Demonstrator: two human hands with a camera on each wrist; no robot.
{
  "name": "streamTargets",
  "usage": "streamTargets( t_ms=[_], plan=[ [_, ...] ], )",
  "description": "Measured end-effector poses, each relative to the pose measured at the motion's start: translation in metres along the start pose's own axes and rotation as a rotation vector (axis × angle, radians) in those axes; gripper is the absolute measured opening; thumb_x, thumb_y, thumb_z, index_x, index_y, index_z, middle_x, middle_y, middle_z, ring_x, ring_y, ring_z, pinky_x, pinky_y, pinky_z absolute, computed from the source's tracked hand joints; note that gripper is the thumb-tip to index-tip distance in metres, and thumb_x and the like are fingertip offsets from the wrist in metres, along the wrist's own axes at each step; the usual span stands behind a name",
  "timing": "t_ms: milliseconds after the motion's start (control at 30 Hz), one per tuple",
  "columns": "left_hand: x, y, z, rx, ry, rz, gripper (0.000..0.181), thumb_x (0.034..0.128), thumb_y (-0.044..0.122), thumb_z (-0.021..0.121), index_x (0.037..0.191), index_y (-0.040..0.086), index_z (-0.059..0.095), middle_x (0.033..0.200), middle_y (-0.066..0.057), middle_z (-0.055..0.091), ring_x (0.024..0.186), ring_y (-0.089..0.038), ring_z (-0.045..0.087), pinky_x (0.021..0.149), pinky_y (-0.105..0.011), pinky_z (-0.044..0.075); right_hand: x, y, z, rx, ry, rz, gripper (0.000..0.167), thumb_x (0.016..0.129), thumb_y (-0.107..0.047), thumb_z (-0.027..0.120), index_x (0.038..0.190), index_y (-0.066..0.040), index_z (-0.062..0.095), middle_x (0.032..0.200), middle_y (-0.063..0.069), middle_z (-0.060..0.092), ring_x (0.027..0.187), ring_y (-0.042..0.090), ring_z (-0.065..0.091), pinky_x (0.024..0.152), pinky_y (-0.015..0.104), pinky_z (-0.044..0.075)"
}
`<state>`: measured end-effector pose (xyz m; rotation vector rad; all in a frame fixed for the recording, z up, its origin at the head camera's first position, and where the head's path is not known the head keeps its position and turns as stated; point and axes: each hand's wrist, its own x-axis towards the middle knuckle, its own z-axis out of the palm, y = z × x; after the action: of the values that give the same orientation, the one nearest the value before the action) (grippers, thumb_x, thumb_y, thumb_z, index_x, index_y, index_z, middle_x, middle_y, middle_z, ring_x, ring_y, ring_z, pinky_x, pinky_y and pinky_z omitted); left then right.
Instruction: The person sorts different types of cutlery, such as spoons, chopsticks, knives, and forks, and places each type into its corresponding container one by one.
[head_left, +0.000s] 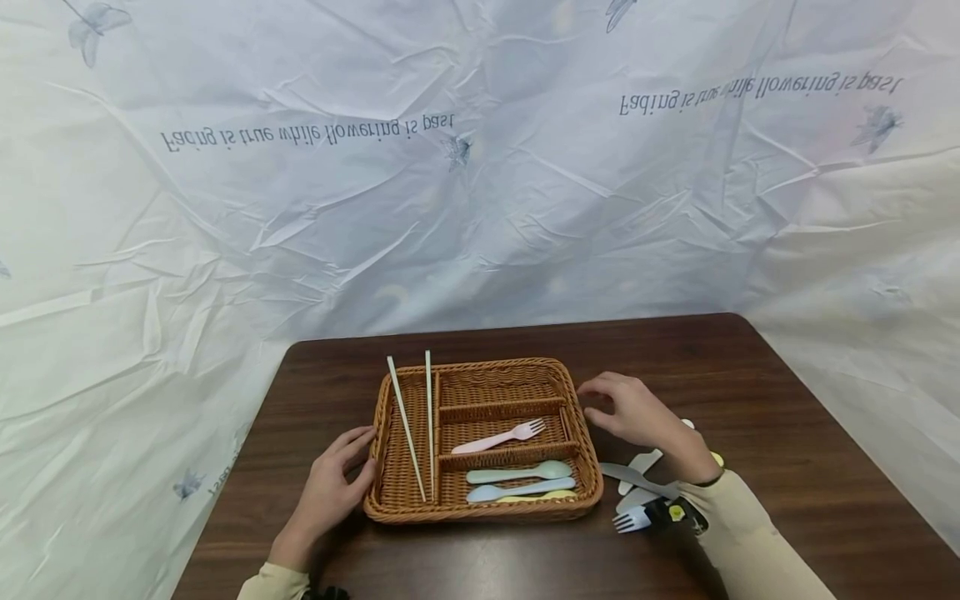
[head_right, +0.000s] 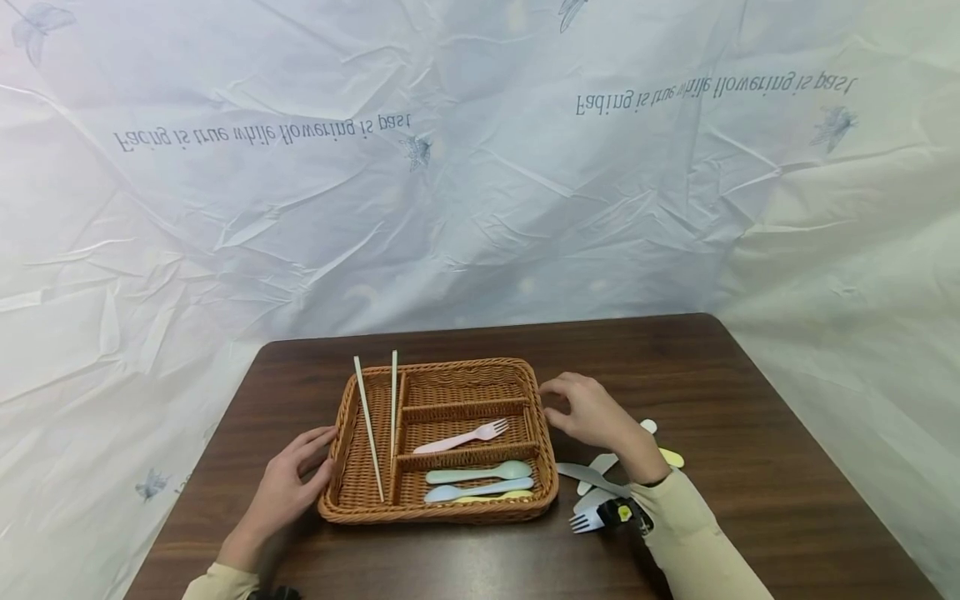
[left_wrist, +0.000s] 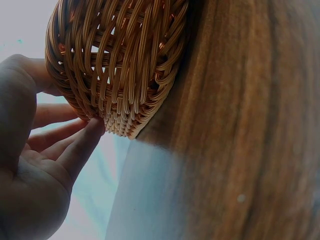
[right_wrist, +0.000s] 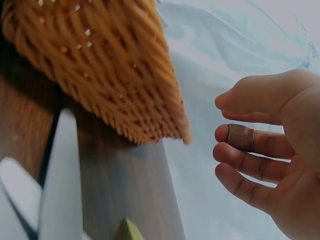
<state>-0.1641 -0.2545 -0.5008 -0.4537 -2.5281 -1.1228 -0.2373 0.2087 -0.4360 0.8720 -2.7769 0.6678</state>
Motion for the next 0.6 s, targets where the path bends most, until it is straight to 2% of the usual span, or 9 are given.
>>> streamTargets(
  t_ms=[300,600],
  plan=[
    [0.000,0.003,0.000,-0.019,-0.039,-0.048,0.043,0.0905,0.002,0.063,0.133,-0.001,0.057,0.134,-0.014,0.053,0.120,-0.032,0.058,0.087,-0.036,0.059,-0.020,0.018,0.004,-0.028,-0.018,0.064,0.030,0.085,-0.014,0.074,0.113,-0.007,0.069,0.109,0.006,0.066,0.097,0.025,0.065,0.074,0.040,0.059],
    [0.000,0.001,-0.001,-0.005,-0.014,-0.018,0.043,0.0906,0.001,0.063,0.133,-0.001,0.058,0.134,-0.015,0.054,0.118,-0.034,0.058,0.087,-0.039,0.059,-0.035,0.028,0.006,-0.032,-0.043,0.125,0.030,0.085,-0.014,0.073,0.114,-0.005,0.069,0.110,0.010,0.067,0.100,0.031,0.064,0.075,0.045,0.058]
  ],
)
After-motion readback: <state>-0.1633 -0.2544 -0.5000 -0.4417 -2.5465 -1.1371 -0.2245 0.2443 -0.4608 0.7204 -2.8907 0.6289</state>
